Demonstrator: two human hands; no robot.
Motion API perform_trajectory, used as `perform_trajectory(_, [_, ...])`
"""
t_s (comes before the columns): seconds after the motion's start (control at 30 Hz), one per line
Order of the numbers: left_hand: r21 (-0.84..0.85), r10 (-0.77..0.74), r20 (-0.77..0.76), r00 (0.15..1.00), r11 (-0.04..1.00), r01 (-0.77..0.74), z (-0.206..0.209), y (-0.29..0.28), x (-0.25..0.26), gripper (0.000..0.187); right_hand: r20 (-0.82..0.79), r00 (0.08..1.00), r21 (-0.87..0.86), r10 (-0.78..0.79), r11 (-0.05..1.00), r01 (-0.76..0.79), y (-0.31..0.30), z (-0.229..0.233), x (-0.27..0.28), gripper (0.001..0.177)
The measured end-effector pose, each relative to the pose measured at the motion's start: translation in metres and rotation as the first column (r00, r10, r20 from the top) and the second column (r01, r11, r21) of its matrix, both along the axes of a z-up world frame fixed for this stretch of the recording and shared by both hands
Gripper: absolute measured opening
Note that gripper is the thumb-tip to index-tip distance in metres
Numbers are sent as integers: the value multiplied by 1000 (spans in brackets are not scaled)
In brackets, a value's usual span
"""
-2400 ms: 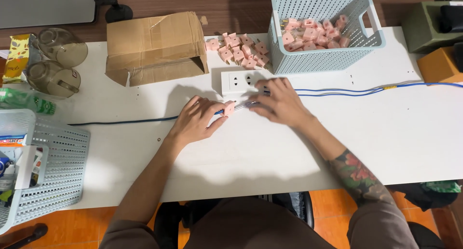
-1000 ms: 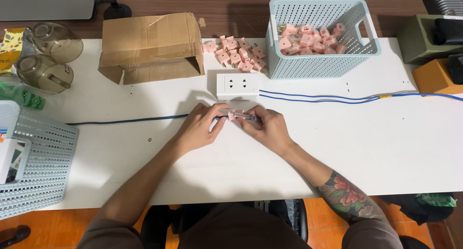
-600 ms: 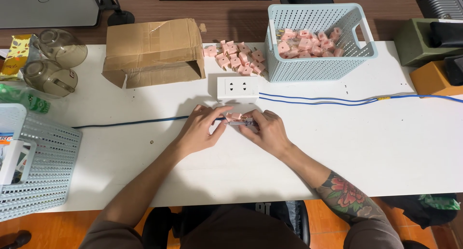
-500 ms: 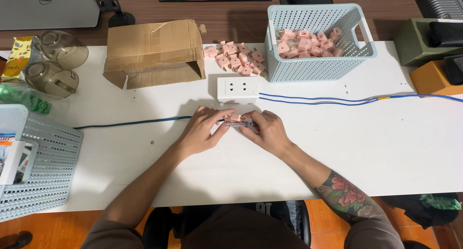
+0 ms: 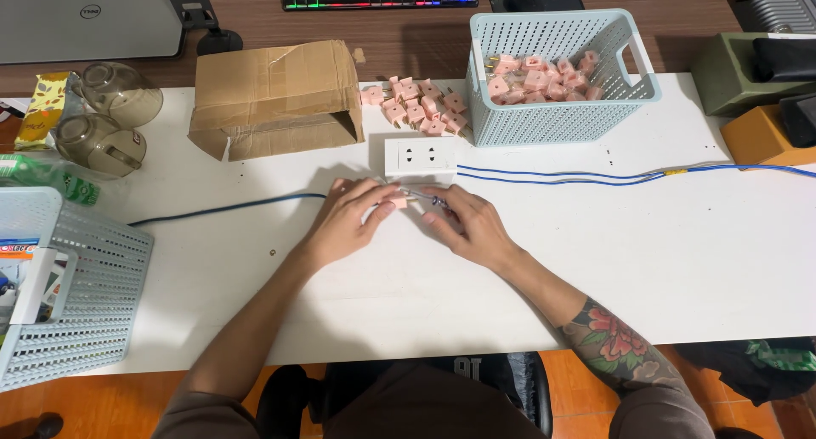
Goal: Assembling internal components of an electrical wall socket using a screwdriver.
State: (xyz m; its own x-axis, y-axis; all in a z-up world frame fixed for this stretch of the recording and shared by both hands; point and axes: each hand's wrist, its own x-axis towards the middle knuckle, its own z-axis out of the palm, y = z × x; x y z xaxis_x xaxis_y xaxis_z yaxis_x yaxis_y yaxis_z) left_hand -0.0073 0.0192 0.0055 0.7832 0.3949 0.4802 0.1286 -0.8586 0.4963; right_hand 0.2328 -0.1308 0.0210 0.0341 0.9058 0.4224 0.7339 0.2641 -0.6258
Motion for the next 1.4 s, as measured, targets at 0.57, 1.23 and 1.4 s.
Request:
perform_trajectory(0.57, [135,-6,-62,998,991,15,-19,-20,12,40,-558,830,191,-7,972,136,8,-17,38,22])
perform_trajectory(1.23, [147,-77,-47,996,986,83,-47,-25,20,32,-400,873,301,279,940,-163,1,-30,18,37])
perform_trajectory(1.4, [157,-73,-44,996,984,79,-48,-25,20,32,-409,871,287,272,944,-160,2,-37,18,36])
